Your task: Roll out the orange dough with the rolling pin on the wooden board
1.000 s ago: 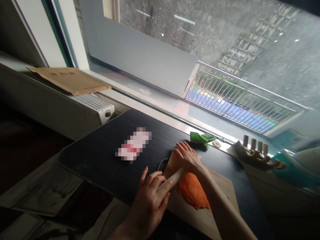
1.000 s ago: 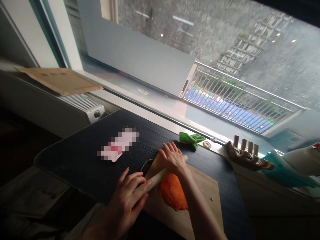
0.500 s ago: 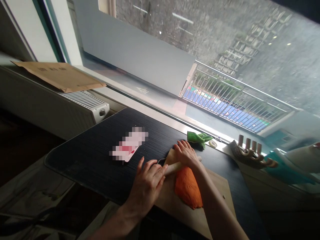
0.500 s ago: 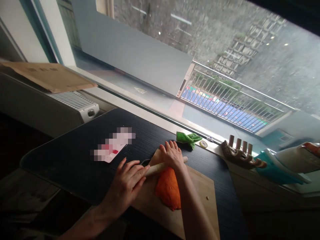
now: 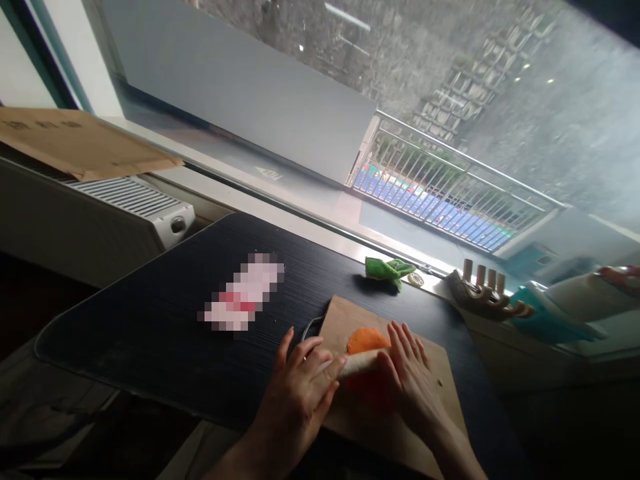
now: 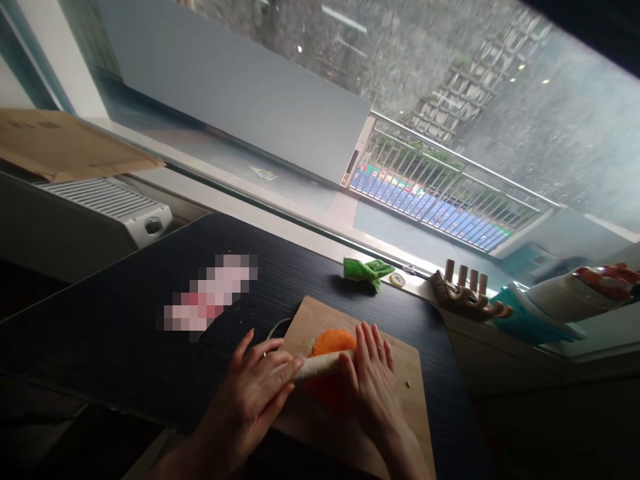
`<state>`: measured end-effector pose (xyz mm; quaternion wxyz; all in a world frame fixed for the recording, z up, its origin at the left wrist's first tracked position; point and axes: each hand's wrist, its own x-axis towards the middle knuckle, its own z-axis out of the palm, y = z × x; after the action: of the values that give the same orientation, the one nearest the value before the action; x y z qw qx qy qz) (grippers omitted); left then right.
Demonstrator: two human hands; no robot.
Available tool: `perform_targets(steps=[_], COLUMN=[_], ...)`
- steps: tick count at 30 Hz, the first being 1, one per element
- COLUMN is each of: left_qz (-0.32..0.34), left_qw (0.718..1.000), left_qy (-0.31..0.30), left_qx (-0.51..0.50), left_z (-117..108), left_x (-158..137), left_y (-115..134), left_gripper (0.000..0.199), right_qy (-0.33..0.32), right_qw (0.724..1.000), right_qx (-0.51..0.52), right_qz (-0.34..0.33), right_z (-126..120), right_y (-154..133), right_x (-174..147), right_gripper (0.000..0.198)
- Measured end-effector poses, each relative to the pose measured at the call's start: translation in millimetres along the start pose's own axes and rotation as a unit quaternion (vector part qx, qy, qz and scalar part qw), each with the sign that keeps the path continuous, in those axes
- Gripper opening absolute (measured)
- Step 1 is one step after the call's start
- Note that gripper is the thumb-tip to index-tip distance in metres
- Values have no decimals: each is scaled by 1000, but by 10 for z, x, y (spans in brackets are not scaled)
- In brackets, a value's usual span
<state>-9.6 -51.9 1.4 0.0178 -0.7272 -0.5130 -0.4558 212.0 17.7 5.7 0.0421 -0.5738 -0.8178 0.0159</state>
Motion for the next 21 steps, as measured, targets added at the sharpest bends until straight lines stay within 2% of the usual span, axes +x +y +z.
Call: perform_targets(steps=[3, 4, 6, 7, 9, 11, 14, 16, 18, 21], left_qz=[-36, -47, -62, -64, -53, -35, -6, 4, -1, -20], left_qw=[999, 997, 993, 992, 992, 996, 999, 1000, 999, 999], left_qy=[-7, -9, -17, -21, -27, -24, -21, -25, -33, -33], left_qx=[39, 58, 95, 108, 109, 80, 27, 9, 6, 29], left_z=[41, 48, 47, 40, 20, 1, -3, 17, 55, 117], left_x=[103, 126, 142, 136, 106, 68, 40, 56, 100, 203], left_y=[-164, -219, -298, -314, -287, -198, -49, -4, -20, -133], left_gripper=[35, 36, 38, 39, 42, 41, 39, 38, 37, 34], right_qy=[-77, -81, -86, -84, -84, -74, 8, 55, 56, -12], right_qw=[995, 995, 994, 994, 994, 995, 1000, 998, 998, 998], right_qx=[32, 38, 48, 51, 54, 49, 27, 1, -10, 14], right_qz=[45, 47, 49, 47, 46, 38, 8, 9, 23, 58], right_z=[-127, -167, -225, -237, -216, -133, 47, 129, 136, 11], right_y=[-216, -287, -386, -401, -351, -221, -14, 49, 40, -48], right_x=[726, 945, 1223, 1258, 1100, 692, -73, -408, -442, 49], right_gripper=[58, 59, 60, 61, 60, 59, 63, 66, 69, 68])
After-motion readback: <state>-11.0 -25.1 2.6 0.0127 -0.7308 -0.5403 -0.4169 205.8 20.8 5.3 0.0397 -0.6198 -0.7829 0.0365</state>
